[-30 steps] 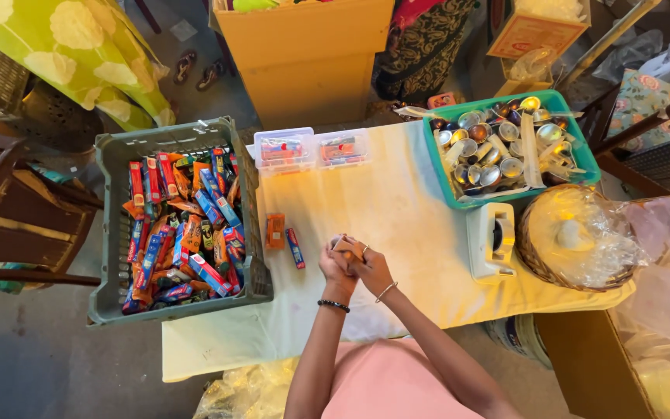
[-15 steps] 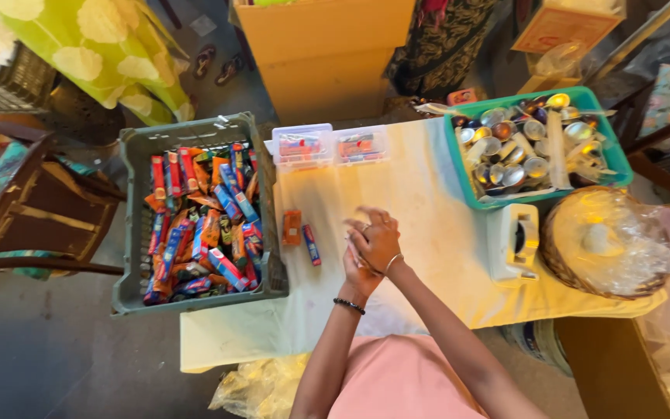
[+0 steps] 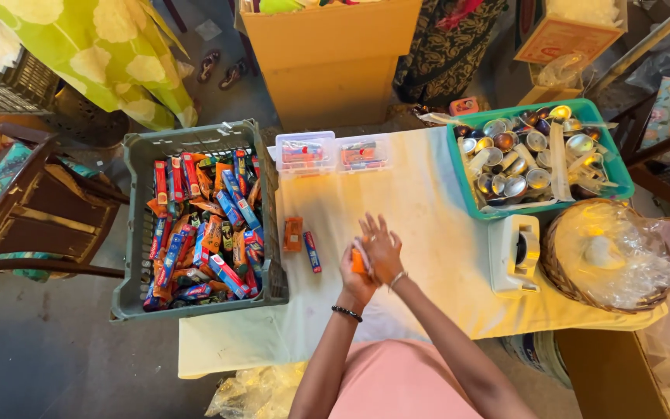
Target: The person sorts small snack packets from a large green crate onto a table. They pick up individual packets, wipe them with a white cloth, and place them into smaller clear plastic containers or back into the crate. The task involves handling various colorful snack wrappers.
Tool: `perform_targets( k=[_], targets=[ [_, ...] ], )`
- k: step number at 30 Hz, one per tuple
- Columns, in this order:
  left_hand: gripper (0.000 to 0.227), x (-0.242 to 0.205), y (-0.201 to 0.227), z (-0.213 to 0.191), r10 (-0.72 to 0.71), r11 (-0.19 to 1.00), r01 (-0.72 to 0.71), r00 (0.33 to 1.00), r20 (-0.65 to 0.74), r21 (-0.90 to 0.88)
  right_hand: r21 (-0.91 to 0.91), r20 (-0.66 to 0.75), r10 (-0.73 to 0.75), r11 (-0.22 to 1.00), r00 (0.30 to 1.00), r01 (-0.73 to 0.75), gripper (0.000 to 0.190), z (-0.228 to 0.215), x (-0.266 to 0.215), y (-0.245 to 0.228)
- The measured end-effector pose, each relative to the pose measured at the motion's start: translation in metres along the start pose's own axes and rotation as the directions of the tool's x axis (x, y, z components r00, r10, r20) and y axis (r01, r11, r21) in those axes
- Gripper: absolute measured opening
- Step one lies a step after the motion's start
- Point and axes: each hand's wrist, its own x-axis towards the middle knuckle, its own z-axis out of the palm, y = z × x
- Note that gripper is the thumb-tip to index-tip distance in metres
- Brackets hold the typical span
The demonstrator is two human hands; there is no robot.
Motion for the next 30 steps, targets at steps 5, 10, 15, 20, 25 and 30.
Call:
perform_targets(
  k=[5,10,15,20,25,30],
  targets=[
    [0.051,-0.03,0.005,0.094,0.113,0.941,-0.102,0.994,0.015,-0.324,0.341,0.062,0.014,0.94,0.998,-0.035,0.06,-0.037,-0.008,-0.057],
    [0.059,-0.022,-0.005,0.055,-0.07,0.997,0.07,0.998,-0.001,-0.043,0.208,0.135,0.066,0.974,0.989,-0.094,0.061,-0.056,0.033,-0.024],
    [0.034,-0.012,-0.004,0.012,0.074,0.964,0.066,0.862,0.502,-0.256,0.0,0.085,-0.082,0.997,0.993,0.082,0.063,-0.045,-0.003,-0.022],
    [0.071,-0.043,0.001,0.098,0.096,0.975,-0.022,0.939,0.33,-0.22,0.302,0.07,-0.135,0.947,0.988,0.108,0.059,-0.084,0.011,-0.069],
    [0.071,-0.048,-0.001,0.109,-0.037,0.991,0.054,0.99,0.137,-0.123,0.336,0.315,0.116,0.915,0.942,-0.225,0.047,-0.09,0.039,-0.042],
    [0.063,-0.029,-0.009,0.051,-0.19,0.969,0.195,0.981,0.05,-0.148,0.575,0.264,0.402,0.664,0.877,-0.477,0.064,-0.038,0.042,0.002]
  ],
)
